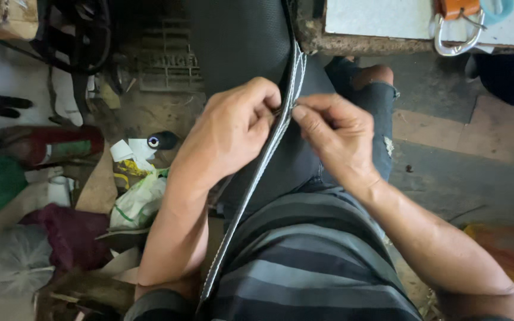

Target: The person is hand-sewing a black strap using a needle and white thread. They repeatedly push the needle through the strap and pull the thread to create stitches along the edge.

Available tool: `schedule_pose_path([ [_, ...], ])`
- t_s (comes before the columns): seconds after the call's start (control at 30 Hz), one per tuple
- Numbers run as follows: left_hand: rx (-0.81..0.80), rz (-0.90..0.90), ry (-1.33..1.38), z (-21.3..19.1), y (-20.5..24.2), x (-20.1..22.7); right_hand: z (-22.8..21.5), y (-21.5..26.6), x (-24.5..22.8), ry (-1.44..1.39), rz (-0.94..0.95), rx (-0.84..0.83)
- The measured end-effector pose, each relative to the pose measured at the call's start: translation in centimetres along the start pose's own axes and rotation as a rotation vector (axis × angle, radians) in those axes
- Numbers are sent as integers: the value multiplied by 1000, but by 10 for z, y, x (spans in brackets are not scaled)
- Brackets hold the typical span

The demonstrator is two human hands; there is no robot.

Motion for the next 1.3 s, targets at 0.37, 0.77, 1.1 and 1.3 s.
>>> schedule_pose_path([
  [0.37,103,74,81,-3,14,-5,3,9,-21,-107,82,-130],
  [0.77,106,14,119,-8,39,-19,-16,18,12,53,336,-202],
  [1.1,3,-49,328,8,44,-23,-8,6,-17,-107,310,-199],
  [1.3,-46,-130,513,18,46,-35,-6,-5,-15,-62,247,-138],
])
Point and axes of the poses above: each hand's wrist, its own y-axis away from the middle knuckle, its own z-axis out of the palm, x = y × z, the point moved 4 cm from there along -y, towards the middle knuckle, and after that the axes turned 6 degrees about -z, right-handed, at the moved point
